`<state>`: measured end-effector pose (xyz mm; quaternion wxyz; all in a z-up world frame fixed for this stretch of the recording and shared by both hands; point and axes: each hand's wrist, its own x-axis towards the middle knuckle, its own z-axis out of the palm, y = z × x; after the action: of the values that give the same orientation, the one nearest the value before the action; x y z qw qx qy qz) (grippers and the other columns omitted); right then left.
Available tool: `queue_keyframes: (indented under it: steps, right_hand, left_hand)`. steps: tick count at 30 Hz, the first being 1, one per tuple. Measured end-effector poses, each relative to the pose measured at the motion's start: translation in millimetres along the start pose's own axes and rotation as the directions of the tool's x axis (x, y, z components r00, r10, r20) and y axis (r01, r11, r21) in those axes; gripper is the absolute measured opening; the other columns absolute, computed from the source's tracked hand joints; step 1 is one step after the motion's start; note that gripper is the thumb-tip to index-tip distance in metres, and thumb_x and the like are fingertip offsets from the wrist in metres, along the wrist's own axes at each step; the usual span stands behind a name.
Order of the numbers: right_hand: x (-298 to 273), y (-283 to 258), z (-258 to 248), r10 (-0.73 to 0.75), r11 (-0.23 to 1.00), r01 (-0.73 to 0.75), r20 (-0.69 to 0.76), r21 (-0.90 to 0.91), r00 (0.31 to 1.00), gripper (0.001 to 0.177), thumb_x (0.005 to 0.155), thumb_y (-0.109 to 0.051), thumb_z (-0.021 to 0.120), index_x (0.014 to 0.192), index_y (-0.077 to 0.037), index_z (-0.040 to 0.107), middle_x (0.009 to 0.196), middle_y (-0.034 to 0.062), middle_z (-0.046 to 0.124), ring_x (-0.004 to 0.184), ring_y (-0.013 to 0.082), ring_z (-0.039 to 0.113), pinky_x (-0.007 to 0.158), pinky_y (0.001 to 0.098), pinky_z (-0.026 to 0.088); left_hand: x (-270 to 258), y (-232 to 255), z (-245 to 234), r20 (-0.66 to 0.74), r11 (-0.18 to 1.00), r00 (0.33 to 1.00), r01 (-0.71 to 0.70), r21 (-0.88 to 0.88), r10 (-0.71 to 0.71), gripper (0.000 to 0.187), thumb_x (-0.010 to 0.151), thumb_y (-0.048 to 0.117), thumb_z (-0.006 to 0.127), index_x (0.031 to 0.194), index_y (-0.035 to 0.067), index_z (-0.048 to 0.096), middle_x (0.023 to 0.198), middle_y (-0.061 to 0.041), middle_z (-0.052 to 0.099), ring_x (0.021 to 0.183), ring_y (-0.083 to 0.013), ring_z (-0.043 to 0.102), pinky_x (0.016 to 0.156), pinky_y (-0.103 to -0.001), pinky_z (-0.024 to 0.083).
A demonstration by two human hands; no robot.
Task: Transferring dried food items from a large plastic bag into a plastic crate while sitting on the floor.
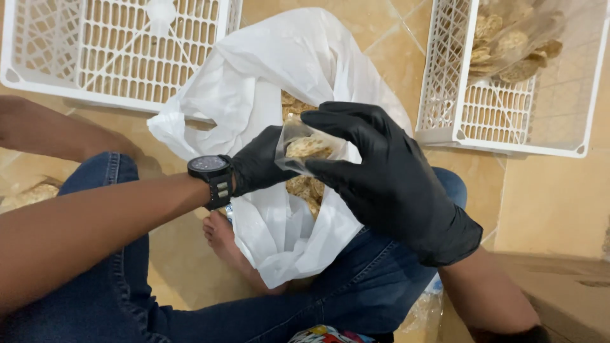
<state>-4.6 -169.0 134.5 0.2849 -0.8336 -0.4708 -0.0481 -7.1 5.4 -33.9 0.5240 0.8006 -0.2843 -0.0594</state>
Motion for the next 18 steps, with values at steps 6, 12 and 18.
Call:
queue_keyframes:
  steps: [6, 12, 18]
  right_hand:
    - [-2.4, -6.3, -22.6, 0.049, 0.979, -0.042, -0.030, 0.198, 0.998, 0.028, 0.086, -0.021, 0.055, 0.110, -0.006, 0.056, 0.123, 0.0230, 0.047, 0.116, 0.0365, 0.048, 0.088, 0.0393, 0.047]
    - [-52.5, 66.0, 29.0, 0.413, 0.901, -0.122, -0.737, 0.416, 0.536, 0.033, 0.096, -0.035, 0.033, 0.100, -0.005, 0.045, 0.085, 0.0109, 0.047, 0.075, 0.0220, 0.046, 0.065, 0.0317, 0.040]
    - [-72.1, 74.0, 122.2, 0.614, 0.776, -0.613, 0.042, 0.151, 0.788, 0.030, 0.073, -0.006, 0.064, 0.100, 0.005, 0.055, 0.092, 0.0258, 0.059, 0.089, 0.0405, 0.056, 0.074, 0.0476, 0.047]
  left_hand:
    - [5.2, 20.4, -8.8, -0.078, 0.993, 0.997, 0.017, -0.115, -0.026, 0.031, 0.074, 0.026, 0.060, 0.094, 0.003, 0.052, 0.084, -0.010, 0.061, 0.071, -0.0148, 0.055, 0.058, -0.032, 0.042]
    - [12.6, 36.0, -26.1, -0.053, 0.982, 0.998, -0.025, -0.188, 0.015, 0.043, 0.082, 0.036, 0.052, 0.105, 0.001, 0.049, 0.095, -0.010, 0.059, 0.085, -0.0162, 0.056, 0.069, -0.030, 0.044]
    - [13.5, 43.0, -26.8, -0.042, 0.955, 0.991, 0.109, -0.275, -0.125, 0.039, 0.077, 0.031, 0.057, 0.102, 0.002, 0.054, 0.100, -0.018, 0.059, 0.101, -0.0320, 0.054, 0.085, -0.043, 0.042]
